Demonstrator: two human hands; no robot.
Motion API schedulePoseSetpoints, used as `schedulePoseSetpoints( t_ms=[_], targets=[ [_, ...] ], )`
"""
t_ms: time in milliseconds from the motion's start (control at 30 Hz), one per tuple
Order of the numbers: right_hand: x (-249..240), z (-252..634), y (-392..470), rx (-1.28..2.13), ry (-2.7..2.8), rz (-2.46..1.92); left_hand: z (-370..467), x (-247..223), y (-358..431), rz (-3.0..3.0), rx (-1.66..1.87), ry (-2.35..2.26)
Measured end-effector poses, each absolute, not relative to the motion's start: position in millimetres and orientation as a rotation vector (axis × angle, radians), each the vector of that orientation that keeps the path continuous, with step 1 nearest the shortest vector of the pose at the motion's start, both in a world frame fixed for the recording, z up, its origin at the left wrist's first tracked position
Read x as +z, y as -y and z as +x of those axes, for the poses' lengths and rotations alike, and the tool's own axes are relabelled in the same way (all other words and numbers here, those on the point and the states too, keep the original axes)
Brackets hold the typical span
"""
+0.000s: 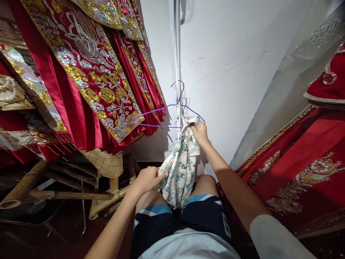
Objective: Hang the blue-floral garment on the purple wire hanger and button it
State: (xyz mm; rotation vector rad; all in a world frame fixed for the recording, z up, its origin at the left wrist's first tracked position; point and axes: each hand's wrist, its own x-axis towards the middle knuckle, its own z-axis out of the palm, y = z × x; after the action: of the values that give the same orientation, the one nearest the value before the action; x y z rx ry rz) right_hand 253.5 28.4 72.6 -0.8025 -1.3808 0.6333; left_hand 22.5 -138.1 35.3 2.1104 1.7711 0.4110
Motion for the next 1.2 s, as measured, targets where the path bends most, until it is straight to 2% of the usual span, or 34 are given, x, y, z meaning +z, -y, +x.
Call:
schedulePoseSetpoints(
  t_ms=[133,267,367,467,633,767,967,1133,1200],
  targets=[
    [52,237,-52,0.769,1.526,-0.998,-3,56,130,2.203,0.083,-1.900],
    [39,257,-36,0.729,1.490,-1.050,-28,69,118,2.262,0.009,-2.012],
    [44,286,-15,0.595,1.474,-1.106,-43,81,104,2.455,0.216,-2.030],
    [61,305,4,0.485,1.497,-1.101,-48,99,85,2.633,0.644,-1.913],
    [82,305,22,0.535,1.503,-1.058,-35,133,52,2.577,1.172,-1.737],
    [79,296,26,0.544,1.534,-1.040,-30,141,40,2.564,1.265,-1.572],
    [72,293,23,0.503,1.559,-1.119,-47,137,45,2.604,1.149,-1.614],
    [67,278,28,0.616,1.554,-1.091,-20,157,33,2.539,1.563,-1.557],
    [65,270,33,0.622,1.555,-1.032,-2,163,22,2.496,1.611,-1.592]
  ],
)
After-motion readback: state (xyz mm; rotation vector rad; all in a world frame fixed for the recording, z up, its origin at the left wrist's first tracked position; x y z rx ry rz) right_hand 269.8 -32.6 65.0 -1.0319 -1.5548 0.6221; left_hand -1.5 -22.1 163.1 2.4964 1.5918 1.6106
